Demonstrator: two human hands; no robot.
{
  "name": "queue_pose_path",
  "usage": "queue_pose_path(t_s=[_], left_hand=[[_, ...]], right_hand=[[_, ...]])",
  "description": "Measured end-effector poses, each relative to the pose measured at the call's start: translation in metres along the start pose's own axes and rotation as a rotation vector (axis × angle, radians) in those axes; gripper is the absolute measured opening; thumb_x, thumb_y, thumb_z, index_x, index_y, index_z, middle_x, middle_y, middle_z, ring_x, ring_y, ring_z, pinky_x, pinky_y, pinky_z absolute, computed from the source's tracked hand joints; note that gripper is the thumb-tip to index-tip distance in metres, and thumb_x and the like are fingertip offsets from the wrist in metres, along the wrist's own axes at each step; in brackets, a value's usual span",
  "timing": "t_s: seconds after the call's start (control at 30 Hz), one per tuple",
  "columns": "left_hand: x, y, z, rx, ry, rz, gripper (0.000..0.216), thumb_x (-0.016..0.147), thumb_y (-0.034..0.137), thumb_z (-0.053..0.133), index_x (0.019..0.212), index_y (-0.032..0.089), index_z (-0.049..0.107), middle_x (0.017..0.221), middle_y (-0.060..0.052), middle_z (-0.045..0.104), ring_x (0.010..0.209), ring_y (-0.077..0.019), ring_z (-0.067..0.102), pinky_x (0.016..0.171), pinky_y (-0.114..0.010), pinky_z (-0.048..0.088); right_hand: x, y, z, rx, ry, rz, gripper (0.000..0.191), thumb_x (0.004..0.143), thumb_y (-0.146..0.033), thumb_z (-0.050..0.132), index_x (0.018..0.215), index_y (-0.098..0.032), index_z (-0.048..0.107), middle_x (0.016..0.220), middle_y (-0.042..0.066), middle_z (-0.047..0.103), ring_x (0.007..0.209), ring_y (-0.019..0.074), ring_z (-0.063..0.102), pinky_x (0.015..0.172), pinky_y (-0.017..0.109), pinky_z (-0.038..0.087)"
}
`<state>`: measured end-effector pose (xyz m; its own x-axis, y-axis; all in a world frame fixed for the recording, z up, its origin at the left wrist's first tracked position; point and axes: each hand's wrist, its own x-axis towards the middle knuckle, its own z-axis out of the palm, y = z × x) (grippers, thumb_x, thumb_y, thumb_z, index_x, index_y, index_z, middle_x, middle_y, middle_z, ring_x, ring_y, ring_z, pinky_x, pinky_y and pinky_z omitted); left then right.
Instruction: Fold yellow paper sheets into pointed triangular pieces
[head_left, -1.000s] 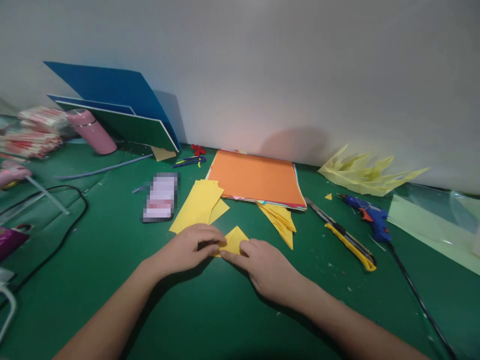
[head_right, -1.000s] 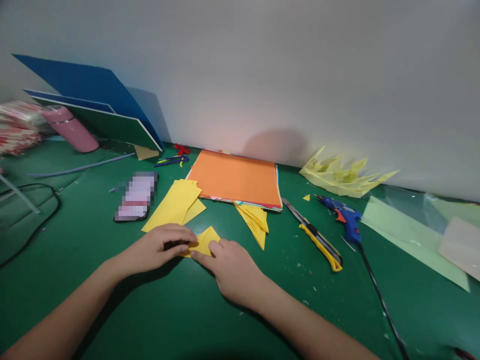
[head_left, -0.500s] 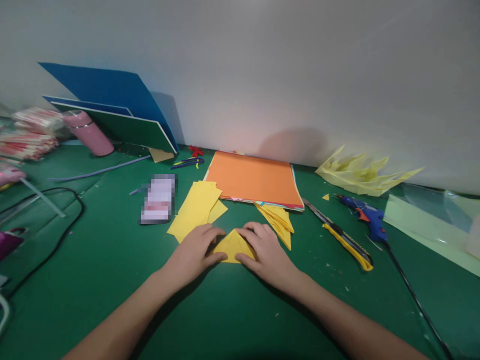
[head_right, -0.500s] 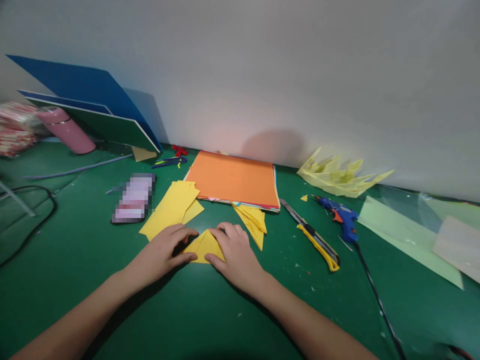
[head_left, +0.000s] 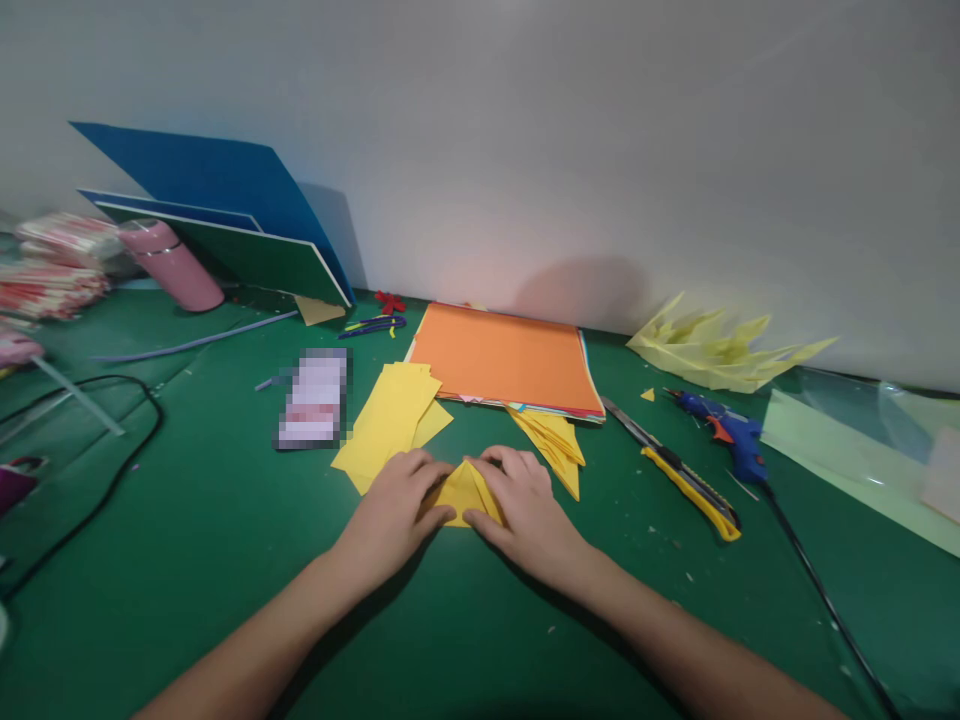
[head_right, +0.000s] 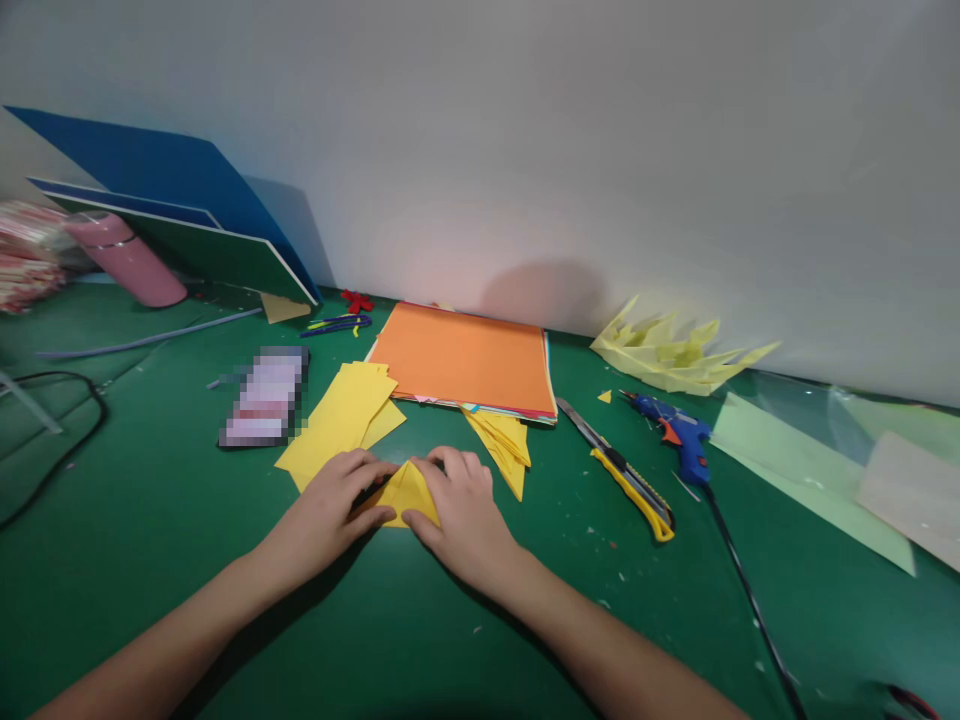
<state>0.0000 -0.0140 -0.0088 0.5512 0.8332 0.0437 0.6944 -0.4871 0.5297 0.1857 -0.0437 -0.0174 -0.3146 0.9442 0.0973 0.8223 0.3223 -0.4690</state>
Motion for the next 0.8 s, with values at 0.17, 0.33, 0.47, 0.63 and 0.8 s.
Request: queue_pose_path(t_s=[0.17, 0.33, 0.47, 0.63, 0.8], left_hand=[[-0.001, 0.001, 0.002, -0.012, -0.031, 0.003, 0.029, 0.079, 0.015, 0.061, 0.108, 0.018, 0.059, 0.097, -0.006, 0.059, 0.093, -0.0238, 0.054, 0.083, -0.039, 0.046], [-0.003, 0.0, 0.006, -0.036, -0.02, 0.061, 0.022, 0.079, 0.01, 0.058, 0.099, 0.019, 0.056, 0.101, -0.006, 0.058, 0.096, -0.0234, 0.052, 0.085, -0.04, 0.045], [-0.005, 0.001, 0.007, -0.075, 0.002, 0.096, 0.024, 0.08, 0.007, 0.053, 0.1, 0.02, 0.053, 0.105, -0.007, 0.057, 0.102, -0.0233, 0.051, 0.089, -0.041, 0.044], [-0.006, 0.003, 0.009, -0.111, 0.033, 0.084, 0.035, 0.083, 0.009, 0.05, 0.116, 0.022, 0.048, 0.112, -0.008, 0.059, 0.104, -0.024, 0.053, 0.089, -0.043, 0.045], [-0.008, 0.006, 0.01, -0.135, 0.048, 0.067, 0.045, 0.081, 0.008, 0.05, 0.124, 0.022, 0.045, 0.12, -0.009, 0.058, 0.11, -0.0249, 0.052, 0.093, -0.044, 0.043]], right_hand=[[0.003, -0.001, -0.002, 0.116, -0.055, 0.017, 0.04, 0.08, -0.022, 0.062, 0.118, -0.017, 0.054, 0.114, 0.01, 0.055, 0.105, 0.0259, 0.047, 0.089, 0.042, 0.038], [0.003, 0.0, -0.001, 0.184, -0.069, 0.014, 0.049, 0.077, -0.021, 0.066, 0.123, -0.017, 0.048, 0.111, 0.009, 0.056, 0.103, 0.0246, 0.048, 0.089, 0.042, 0.038], [0.002, 0.001, 0.002, 0.198, -0.033, -0.014, 0.03, 0.076, -0.021, 0.066, 0.106, -0.018, 0.057, 0.103, 0.007, 0.055, 0.1, 0.0241, 0.048, 0.088, 0.04, 0.04], [0.002, 0.002, 0.001, 0.189, -0.003, -0.051, 0.028, 0.077, -0.021, 0.065, 0.103, -0.02, 0.056, 0.111, 0.009, 0.053, 0.103, 0.0254, 0.046, 0.09, 0.043, 0.039], [0.002, 0.003, -0.001, 0.306, 0.0, -0.084, 0.028, 0.074, -0.019, 0.067, 0.099, -0.021, 0.054, 0.102, 0.007, 0.055, 0.098, 0.025, 0.048, 0.086, 0.043, 0.041]])
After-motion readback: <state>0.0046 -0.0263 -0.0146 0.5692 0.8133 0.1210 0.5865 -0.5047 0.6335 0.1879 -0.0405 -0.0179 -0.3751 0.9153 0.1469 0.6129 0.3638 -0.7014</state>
